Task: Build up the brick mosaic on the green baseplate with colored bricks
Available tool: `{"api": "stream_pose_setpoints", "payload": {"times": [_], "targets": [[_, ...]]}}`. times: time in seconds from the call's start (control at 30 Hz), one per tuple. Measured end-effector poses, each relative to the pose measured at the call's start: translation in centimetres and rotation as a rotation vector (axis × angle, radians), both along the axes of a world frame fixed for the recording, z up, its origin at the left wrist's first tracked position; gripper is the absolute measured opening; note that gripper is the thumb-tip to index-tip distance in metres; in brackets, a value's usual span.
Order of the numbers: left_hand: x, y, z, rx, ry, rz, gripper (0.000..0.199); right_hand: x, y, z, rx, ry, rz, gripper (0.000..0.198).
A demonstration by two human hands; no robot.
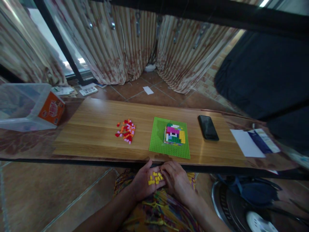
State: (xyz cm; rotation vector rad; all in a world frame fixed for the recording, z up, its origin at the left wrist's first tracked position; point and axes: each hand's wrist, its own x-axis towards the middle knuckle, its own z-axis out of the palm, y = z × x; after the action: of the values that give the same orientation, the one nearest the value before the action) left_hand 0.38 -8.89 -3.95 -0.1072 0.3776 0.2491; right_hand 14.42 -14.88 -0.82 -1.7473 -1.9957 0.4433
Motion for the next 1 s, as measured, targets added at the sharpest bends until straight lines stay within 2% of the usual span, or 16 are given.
{"api": "stream_pose_setpoints", "payload": {"times": [0.1,0.2,0.43,0.6,0.8,1.0], "targets": [[-0.3,0.2,-0.3,0.014,0.046,-0.033,0.063,0.8,0.0,0.0,0.04,0.072,-0.065,0.023],[-0.6,0.4,-1.0,0.04,0.065,-0.056,0.066,2.2,0.5,0.2,0.158,0.109,-0.194,0.025],[-0.8,0.5,-1.6,0.052,0.076,-0.074,0.064,5.4,3.0,2.2,0.349,0.158,-0.423,0.017],[-0.8,0.6,-1.3,0.043,0.097,-0.069,0.064,6.2,5.0,1.1,0.482,0.181,-0.506,0.015],[-0.8,0.5,-1.0,0.052,0.15,-0.055,0.064,6.6,5.5,-0.7,0.459,0.228,-0.617,0.015],[-0.8,0.5,-1.0,0.047,0.141,-0.065,0.064,6.7,5.9,-1.5,0.389,0.477,-0.696,0.017]]}}
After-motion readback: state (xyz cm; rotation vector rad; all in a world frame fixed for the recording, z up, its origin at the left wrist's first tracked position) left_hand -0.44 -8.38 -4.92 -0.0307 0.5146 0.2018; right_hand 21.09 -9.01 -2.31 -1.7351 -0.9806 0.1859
